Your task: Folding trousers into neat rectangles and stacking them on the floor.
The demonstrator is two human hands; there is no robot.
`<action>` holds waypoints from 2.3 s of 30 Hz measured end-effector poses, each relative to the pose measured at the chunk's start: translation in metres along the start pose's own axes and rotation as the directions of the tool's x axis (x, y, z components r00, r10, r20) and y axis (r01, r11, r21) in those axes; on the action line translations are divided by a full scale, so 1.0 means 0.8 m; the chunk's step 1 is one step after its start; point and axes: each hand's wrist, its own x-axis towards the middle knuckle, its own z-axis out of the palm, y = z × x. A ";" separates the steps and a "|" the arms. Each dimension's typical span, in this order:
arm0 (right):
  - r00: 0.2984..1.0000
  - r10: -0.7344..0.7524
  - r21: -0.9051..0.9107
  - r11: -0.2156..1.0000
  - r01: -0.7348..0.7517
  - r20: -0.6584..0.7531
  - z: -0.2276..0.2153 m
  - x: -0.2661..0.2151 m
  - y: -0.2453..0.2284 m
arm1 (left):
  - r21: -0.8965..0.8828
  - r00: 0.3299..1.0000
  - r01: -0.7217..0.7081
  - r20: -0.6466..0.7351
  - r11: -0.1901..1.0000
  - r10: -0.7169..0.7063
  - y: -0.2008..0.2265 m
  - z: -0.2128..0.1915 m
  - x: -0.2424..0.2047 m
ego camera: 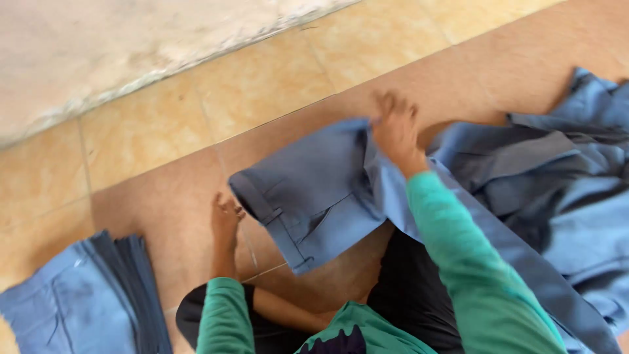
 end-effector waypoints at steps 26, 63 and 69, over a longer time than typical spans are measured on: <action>0.633 0.081 0.611 0.192 -0.768 0.770 0.012 -0.150 -0.097 | 0.751 0.821 -0.499 0.570 0.432 -0.042 -0.011 0.066 -0.171; 0.778 -0.446 0.477 0.852 0.217 0.443 -0.011 -0.306 -0.165 | 0.056 0.839 -0.395 -0.386 0.917 0.384 0.017 -0.228 0.144; 0.806 -0.403 0.534 0.836 0.130 0.434 -0.048 -0.288 -0.124 | 0.519 0.589 -0.110 -0.653 0.848 0.476 0.029 -0.392 0.202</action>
